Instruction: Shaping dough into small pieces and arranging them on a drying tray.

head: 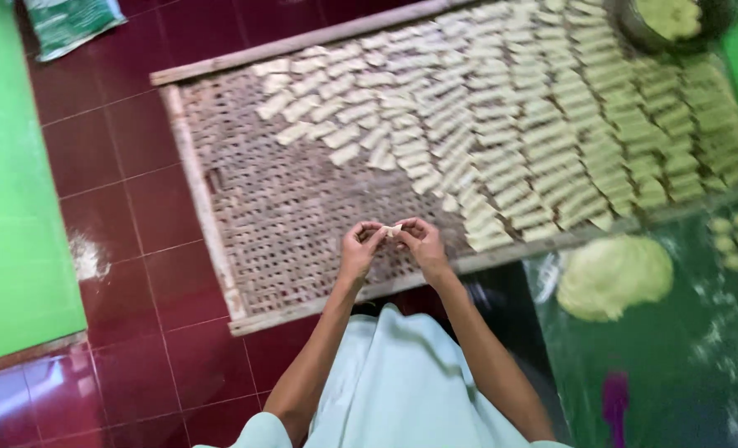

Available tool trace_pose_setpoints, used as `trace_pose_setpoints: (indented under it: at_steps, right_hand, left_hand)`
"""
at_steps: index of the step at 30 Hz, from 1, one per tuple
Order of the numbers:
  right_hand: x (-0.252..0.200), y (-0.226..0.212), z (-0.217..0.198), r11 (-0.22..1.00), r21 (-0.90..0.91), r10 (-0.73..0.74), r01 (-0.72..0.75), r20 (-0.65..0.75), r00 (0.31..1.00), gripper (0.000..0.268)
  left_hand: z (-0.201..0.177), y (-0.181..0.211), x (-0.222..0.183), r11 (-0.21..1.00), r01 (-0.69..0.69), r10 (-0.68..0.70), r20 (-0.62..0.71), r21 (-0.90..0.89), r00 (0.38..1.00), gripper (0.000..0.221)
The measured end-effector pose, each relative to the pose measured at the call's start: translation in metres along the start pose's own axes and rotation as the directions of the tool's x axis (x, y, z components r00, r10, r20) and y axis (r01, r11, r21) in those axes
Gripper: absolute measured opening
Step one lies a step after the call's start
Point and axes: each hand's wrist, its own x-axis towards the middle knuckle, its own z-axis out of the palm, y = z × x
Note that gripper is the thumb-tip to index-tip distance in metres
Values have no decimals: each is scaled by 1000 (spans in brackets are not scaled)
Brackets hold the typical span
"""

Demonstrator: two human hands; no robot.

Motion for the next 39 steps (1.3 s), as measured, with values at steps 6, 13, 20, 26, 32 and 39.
trace_pose_setpoints:
  at_steps: [6, 13, 20, 26, 32, 39]
  right_hand:
    - [86, 5, 99, 991, 57, 119, -121, 42, 992, 23]
    - [177, -4, 160, 690, -723, -63, 28, -22, 998, 26]
    - [184, -28, 191, 545, -834, -230, 85, -51, 972, 32]
    - [168, -46, 204, 500, -861, -239, 92, -35, 970, 28]
    - [169, -40, 197, 473, -864, -292, 174, 32, 956, 26]
    - [190, 1, 172, 591, -743, -327, 314, 135, 935, 19]
  left_hand:
    - [-73, 45, 77, 973, -167, 194, -171, 162, 966, 18]
    - [-91, 91, 157, 868, -93, 301, -370, 487, 879, 13]
    - [-80, 119, 166, 812, -105, 388, -396, 575, 832, 10]
    - [-64, 142, 146, 739, -130, 482, -384, 660, 787, 10]
    - [-76, 116, 160, 576, -160, 638, -319, 802, 701, 17]
    - [-77, 123, 143, 436, -162, 637, -177, 885, 751, 13]
